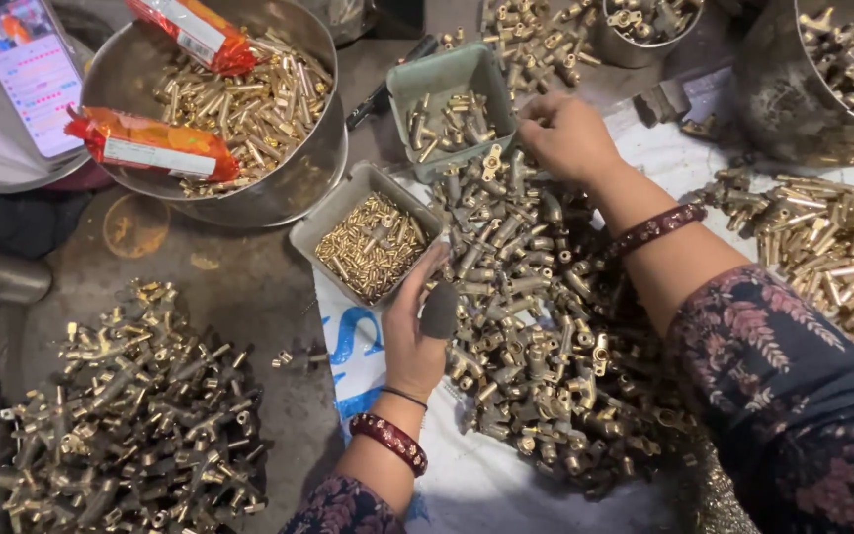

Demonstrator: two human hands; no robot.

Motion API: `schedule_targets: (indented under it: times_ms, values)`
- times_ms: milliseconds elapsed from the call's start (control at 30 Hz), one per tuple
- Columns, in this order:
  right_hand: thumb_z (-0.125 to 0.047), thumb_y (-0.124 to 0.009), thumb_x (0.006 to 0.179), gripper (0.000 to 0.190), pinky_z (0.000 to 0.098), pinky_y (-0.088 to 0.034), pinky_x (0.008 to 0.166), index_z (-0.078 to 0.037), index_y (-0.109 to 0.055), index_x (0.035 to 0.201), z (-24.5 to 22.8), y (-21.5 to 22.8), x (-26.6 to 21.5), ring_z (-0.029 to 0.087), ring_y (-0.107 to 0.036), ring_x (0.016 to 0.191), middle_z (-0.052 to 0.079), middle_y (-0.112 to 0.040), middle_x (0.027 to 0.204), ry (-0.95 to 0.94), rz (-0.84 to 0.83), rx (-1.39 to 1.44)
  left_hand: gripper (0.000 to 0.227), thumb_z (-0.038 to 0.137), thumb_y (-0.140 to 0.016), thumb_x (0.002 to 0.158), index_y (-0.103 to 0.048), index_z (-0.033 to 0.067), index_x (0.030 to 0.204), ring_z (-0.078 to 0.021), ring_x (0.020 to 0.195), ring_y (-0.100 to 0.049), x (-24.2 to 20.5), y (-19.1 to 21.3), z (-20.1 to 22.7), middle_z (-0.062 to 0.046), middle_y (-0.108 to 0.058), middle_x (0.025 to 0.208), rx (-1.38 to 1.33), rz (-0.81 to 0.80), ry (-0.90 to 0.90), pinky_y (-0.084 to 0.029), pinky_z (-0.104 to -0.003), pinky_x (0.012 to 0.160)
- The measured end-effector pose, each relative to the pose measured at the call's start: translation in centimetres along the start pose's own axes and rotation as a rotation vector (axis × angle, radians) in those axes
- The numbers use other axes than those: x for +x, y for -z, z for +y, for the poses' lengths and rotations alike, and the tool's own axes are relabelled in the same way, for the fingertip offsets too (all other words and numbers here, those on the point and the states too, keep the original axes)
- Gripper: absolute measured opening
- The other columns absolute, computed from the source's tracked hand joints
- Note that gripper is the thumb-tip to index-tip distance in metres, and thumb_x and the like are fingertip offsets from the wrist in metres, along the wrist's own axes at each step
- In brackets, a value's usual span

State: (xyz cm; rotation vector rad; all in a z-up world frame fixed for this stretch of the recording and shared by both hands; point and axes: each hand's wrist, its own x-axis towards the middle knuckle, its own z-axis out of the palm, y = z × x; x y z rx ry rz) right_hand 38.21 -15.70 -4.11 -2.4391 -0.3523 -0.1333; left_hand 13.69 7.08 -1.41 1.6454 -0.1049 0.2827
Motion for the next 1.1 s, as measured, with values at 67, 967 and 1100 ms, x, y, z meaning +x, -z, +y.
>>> schedule_targets:
  times_ms: [67,967,1100]
  values:
    - [-0.024,-0.067,0.098,0.025,0.0378,-0.054,0.08,-0.002,-0.077,0.105,-0.3,0.6,-0.5,0.027,-0.069,0.089,0.018,-0.074,0.098,-0.148,-0.13,0.115,0.056,0.034,-0.057,0.104,-0.053,-0.0038,0.146,-0.0253,0.139,-0.058,0.0,-0.2,-0.1,-0.018,-0.063,0.146,0.007,0.001,0.001,-0.041,-0.035,0.118]
    - [-0.01,-0.065,0.097,0.021,0.0349,-0.059,0.083,-0.013,-0.074,0.117,-5.8,5.4,-2.7,0.021,-0.074,0.094,0.007,-0.074,0.111,-0.087,0.032,0.332,0.048,0.036,-0.047,0.11,-0.058,0.0043,0.145,-0.0267,0.141,-0.057,1.4,1.4,-0.7,-0.015,-0.063,0.146,-0.224,-0.151,-0.019,-0.044,-0.04,0.119]
    - [-0.01,-0.07,0.095,0.033,0.0435,-0.055,0.085,-0.024,-0.076,0.124,-5.0,2.8,0.3,0.034,-0.069,0.098,0.013,-0.07,0.114,0.037,0.077,-0.075,0.055,0.037,-0.05,0.107,-0.05,0.0038,0.151,-0.026,0.144,-0.052,1.2,1.1,0.3,-0.014,-0.055,0.155,-0.182,-0.146,0.013,-0.044,-0.038,0.117]
